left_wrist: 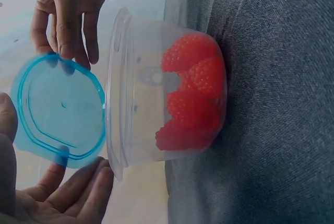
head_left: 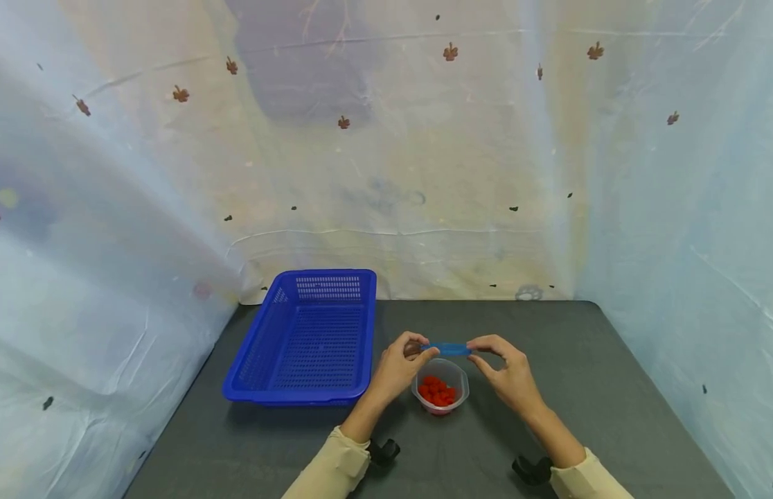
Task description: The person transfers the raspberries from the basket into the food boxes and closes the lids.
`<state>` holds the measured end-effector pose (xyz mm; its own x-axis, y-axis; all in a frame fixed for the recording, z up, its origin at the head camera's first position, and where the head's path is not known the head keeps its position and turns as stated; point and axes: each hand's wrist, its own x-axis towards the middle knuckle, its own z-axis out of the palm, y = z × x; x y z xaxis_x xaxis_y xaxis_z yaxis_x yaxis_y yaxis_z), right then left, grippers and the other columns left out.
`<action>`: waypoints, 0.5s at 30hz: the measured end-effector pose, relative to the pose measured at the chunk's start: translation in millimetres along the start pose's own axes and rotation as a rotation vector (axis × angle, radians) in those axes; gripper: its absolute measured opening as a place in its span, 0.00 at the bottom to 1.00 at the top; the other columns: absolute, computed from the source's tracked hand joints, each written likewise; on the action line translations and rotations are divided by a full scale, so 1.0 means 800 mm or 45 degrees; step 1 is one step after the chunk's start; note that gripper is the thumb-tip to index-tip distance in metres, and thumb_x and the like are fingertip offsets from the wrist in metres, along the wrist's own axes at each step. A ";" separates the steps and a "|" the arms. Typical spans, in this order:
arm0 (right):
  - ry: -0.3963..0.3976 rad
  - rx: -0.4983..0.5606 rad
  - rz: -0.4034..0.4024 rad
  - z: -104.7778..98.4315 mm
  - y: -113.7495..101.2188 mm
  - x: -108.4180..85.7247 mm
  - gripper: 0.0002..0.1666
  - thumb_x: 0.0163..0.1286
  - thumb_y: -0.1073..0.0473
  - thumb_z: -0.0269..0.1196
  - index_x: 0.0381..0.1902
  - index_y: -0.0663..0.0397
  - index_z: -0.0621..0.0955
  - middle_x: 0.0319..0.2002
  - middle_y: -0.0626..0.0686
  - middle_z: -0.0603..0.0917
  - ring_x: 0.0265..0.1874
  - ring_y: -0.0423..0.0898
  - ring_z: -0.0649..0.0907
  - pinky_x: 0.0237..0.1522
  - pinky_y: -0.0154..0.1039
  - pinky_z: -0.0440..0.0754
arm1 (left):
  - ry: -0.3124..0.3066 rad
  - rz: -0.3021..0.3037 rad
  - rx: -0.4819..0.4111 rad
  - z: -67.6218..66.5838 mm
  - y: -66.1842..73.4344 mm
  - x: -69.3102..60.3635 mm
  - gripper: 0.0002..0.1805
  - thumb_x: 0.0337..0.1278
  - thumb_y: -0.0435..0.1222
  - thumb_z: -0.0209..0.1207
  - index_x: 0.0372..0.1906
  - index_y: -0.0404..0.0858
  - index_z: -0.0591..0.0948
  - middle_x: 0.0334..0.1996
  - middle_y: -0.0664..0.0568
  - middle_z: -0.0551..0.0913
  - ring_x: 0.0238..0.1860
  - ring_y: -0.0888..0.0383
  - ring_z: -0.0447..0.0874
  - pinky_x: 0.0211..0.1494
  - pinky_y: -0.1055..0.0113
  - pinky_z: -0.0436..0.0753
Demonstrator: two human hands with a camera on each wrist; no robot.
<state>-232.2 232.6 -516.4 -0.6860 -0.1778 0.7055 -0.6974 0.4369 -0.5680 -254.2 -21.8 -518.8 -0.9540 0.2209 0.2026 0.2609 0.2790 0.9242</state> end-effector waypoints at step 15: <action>-0.206 0.207 0.266 -0.010 -0.003 -0.010 0.28 0.72 0.68 0.72 0.68 0.61 0.80 0.62 0.65 0.82 0.59 0.57 0.85 0.61 0.42 0.85 | -0.042 0.111 -0.209 0.001 0.001 -0.009 0.21 0.67 0.48 0.72 0.55 0.41 0.83 0.64 0.39 0.85 0.66 0.45 0.85 0.68 0.51 0.82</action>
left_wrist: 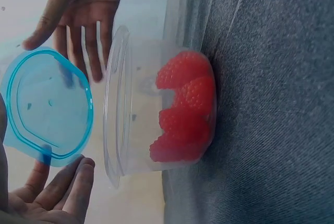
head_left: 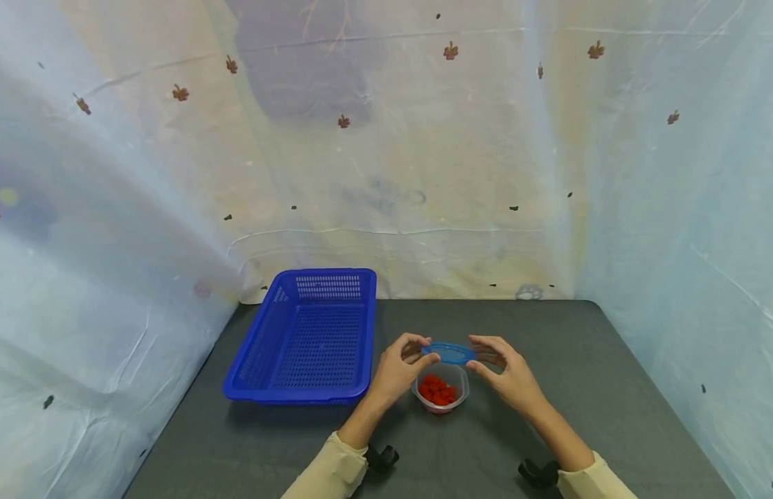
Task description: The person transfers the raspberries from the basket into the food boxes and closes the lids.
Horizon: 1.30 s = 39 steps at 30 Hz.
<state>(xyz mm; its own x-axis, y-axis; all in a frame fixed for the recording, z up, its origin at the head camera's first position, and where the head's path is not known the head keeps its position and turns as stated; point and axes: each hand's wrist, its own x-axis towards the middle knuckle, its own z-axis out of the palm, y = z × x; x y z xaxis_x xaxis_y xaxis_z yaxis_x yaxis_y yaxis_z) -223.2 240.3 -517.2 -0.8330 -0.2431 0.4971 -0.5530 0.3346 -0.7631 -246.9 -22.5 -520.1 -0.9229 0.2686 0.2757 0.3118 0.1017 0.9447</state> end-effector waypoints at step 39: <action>-0.441 -0.198 0.210 0.013 0.015 -0.006 0.51 0.64 0.44 0.80 0.77 0.58 0.73 0.71 0.64 0.77 0.69 0.67 0.79 0.68 0.62 0.77 | -0.210 0.054 0.455 -0.023 -0.021 -0.040 0.44 0.58 0.47 0.78 0.78 0.48 0.71 0.75 0.50 0.76 0.76 0.48 0.72 0.77 0.42 0.71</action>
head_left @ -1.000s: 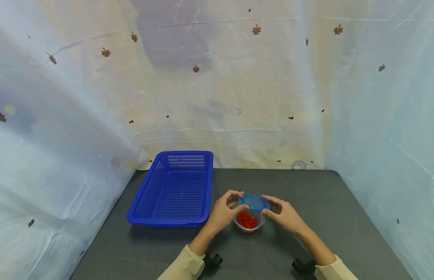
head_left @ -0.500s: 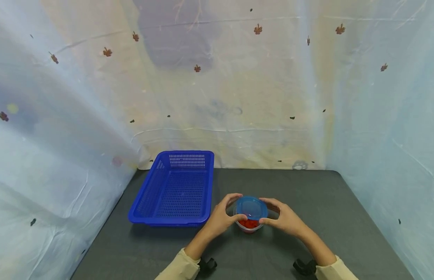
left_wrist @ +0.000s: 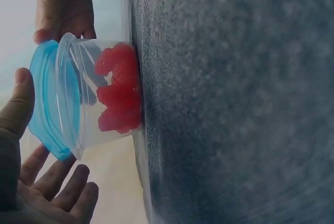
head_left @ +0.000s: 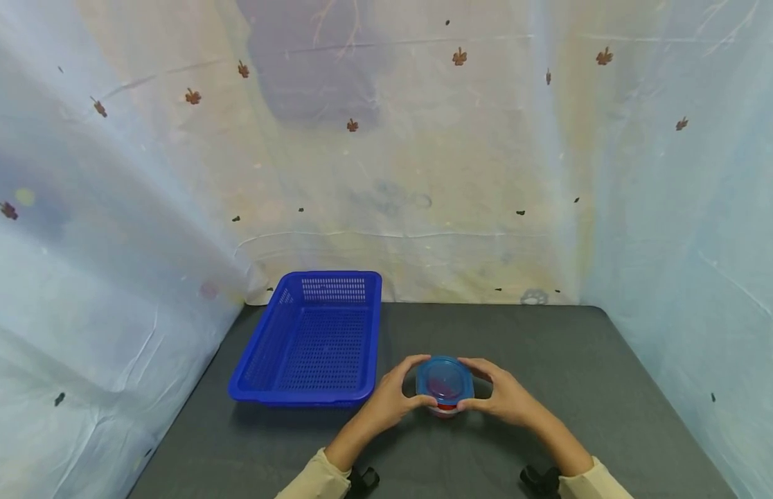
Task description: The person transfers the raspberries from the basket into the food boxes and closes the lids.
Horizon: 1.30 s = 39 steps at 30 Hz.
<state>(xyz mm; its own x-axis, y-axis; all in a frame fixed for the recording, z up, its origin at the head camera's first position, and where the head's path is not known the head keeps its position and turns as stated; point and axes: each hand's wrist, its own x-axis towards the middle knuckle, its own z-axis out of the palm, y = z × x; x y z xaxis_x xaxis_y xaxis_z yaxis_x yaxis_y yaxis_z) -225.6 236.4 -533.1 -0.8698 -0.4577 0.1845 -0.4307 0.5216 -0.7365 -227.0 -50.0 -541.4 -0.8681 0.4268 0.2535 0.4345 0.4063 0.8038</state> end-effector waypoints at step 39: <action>-0.060 -0.040 -0.043 -0.003 0.006 0.000 0.53 0.62 0.42 0.81 0.77 0.61 0.72 0.71 0.64 0.78 0.66 0.66 0.80 0.66 0.63 0.79 | -0.143 -0.123 0.271 -0.001 0.006 0.001 0.54 0.58 0.58 0.75 0.84 0.41 0.66 0.78 0.44 0.72 0.77 0.39 0.69 0.76 0.39 0.72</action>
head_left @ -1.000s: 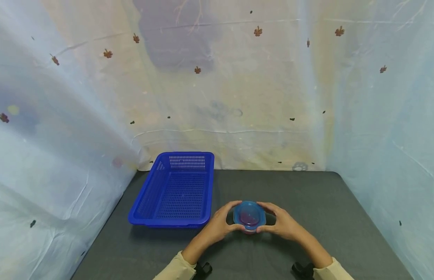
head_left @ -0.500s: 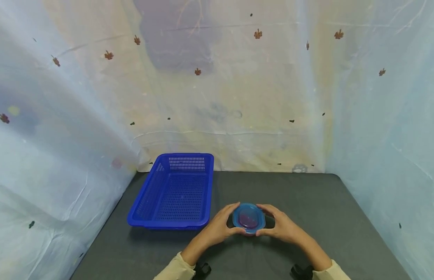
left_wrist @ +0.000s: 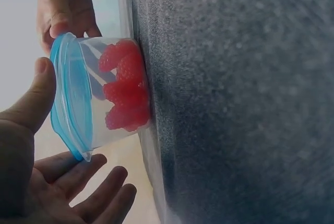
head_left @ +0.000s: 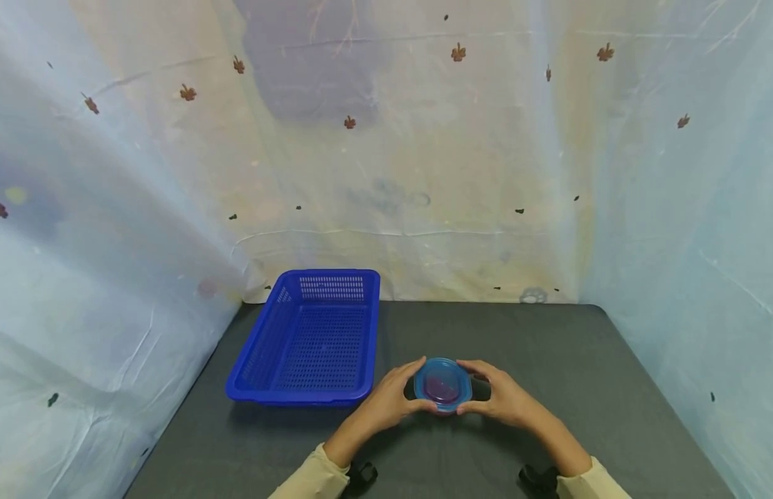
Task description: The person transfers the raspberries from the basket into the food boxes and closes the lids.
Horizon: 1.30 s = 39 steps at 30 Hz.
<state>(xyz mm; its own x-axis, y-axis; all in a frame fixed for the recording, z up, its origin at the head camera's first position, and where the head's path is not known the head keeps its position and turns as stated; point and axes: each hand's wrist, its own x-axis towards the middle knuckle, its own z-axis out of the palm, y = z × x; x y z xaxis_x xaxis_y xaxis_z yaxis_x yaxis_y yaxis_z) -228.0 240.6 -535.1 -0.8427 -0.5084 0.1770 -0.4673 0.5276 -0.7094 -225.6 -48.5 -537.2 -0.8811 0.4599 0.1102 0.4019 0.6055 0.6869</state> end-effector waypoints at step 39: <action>-0.018 0.002 0.082 0.001 -0.014 -0.002 0.55 0.64 0.42 0.80 0.78 0.62 0.71 0.69 0.66 0.79 0.62 0.65 0.83 0.61 0.67 0.81 | 0.070 -0.051 0.017 0.001 0.008 0.001 0.54 0.52 0.58 0.78 0.81 0.43 0.71 0.75 0.47 0.77 0.73 0.45 0.77 0.73 0.45 0.77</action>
<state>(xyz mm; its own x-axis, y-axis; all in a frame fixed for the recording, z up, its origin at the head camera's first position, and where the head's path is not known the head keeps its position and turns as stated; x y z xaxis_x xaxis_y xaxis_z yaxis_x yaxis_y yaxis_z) -221.2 235.6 -528.0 -0.8670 -0.4833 0.1213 -0.4119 0.5582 -0.7203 -223.5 -43.7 -533.4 -0.9088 0.3989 0.1221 0.3688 0.6315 0.6820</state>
